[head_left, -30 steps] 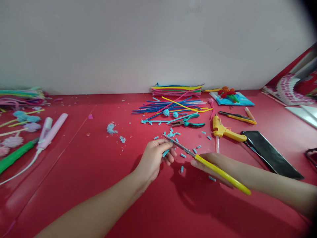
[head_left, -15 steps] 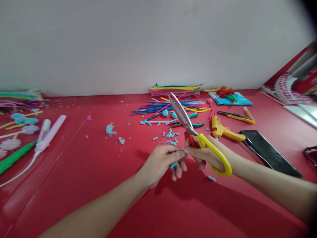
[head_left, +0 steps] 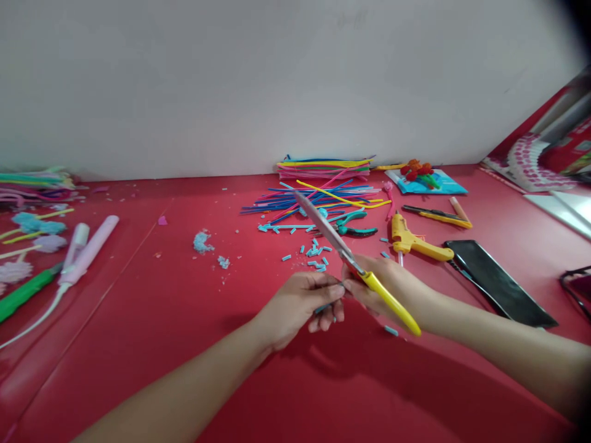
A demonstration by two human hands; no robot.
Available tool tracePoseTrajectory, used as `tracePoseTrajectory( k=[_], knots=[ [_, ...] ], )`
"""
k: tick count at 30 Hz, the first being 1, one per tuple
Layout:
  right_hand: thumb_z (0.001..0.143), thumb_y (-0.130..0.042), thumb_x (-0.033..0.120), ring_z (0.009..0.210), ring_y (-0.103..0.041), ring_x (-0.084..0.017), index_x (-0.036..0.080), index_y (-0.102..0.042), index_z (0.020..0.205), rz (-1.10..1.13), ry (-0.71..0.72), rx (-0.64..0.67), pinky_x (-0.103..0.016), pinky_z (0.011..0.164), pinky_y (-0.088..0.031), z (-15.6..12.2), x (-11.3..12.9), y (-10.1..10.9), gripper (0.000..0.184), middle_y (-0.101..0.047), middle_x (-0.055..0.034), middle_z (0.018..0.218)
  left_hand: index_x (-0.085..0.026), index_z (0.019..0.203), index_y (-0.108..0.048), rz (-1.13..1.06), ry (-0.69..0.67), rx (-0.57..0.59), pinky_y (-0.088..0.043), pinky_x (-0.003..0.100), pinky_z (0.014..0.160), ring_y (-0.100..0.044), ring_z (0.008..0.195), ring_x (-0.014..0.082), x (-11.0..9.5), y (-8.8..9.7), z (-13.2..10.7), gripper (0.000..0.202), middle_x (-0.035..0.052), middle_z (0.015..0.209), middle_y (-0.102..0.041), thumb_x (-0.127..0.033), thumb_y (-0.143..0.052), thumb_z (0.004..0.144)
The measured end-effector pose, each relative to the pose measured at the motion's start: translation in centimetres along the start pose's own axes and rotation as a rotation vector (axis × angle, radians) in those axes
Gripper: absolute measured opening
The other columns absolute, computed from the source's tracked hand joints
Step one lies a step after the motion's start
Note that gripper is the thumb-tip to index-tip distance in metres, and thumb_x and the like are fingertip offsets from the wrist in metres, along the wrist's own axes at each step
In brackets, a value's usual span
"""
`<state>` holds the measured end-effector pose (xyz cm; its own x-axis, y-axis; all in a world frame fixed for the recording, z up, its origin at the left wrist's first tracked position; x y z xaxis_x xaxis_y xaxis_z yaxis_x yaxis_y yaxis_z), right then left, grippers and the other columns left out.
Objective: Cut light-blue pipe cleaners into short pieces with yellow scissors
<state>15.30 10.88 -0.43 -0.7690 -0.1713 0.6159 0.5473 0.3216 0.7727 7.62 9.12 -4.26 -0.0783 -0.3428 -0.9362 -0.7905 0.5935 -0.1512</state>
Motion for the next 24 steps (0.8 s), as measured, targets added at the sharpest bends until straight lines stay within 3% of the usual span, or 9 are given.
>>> tracePoseTrajectory(
  k=[6,11,14,18,24],
  knots=[
    [0.078,-0.041,0.028,0.037,-0.050,-0.009,0.021,-0.042,0.070,0.189,-0.168,0.061,-0.019,0.043,-0.038,-0.3,-0.9,-0.7,0.011,-0.046,0.0074,0.039,-0.017,0.068,-0.054,0.627,-0.254,-0.212,-0.034,0.020,0.053,-0.047,0.055,0.0094,-3.6,0.5,-1.2,0.025,-0.0025,0.058,-0.052,-0.032,-0.041,0.082],
    [0.080,-0.037,0.026,0.036,-0.050,-0.010,0.020,-0.044,0.070,0.307,-0.113,0.125,-0.020,0.044,-0.040,-0.3,-0.8,-1.4,0.013,-0.047,0.0068,0.038,-0.017,0.057,-0.052,0.754,-0.291,-0.205,-0.033,0.019,0.049,-0.046,0.047,0.0078,-4.2,0.5,-1.4,0.034,-0.0039,0.049,-0.048,-0.033,-0.038,0.083],
    [0.082,-0.036,0.029,0.035,-0.049,-0.009,0.019,-0.043,0.067,0.347,-0.078,0.125,-0.020,0.044,-0.040,-0.4,-1.5,-1.2,0.019,-0.049,0.0058,0.038,-0.017,0.060,-0.055,0.713,-0.299,-0.142,-0.034,0.018,0.047,-0.043,0.040,0.0063,-4.0,0.4,-1.3,0.033,-0.0050,0.044,-0.046,-0.033,-0.039,0.083],
    [0.082,-0.036,0.032,0.035,-0.048,-0.008,0.018,-0.043,0.065,0.385,-0.059,0.120,-0.019,0.040,-0.038,-0.6,-2.1,-0.8,0.023,-0.049,0.0050,0.041,-0.016,0.069,-0.056,0.454,-0.216,0.004,-0.036,0.017,0.041,-0.045,0.037,0.0059,-2.5,-0.3,-0.9,0.033,-0.0035,0.046,-0.050,-0.034,-0.034,0.085],
    [0.083,-0.037,0.039,0.034,-0.045,-0.008,0.019,-0.042,0.066,0.468,-0.038,0.104,-0.020,0.041,-0.038,-0.5,-0.8,0.0,0.026,-0.046,0.0064,0.039,-0.015,0.073,-0.053,0.045,-0.149,-0.025,-0.039,0.018,0.036,-0.053,0.040,0.0086,-1.7,0.5,-0.6,0.026,0.0042,0.065,-0.063,-0.036,-0.042,0.081]
  ],
)
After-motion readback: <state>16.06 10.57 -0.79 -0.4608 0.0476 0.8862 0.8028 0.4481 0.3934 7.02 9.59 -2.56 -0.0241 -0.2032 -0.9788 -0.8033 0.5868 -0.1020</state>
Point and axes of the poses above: each hand's wrist, its own z-axis towards the middle knuckle, its own y-axis out of the back of the hand, x = y × z, the point moved 10 cm from there along z, towards the middle knuckle
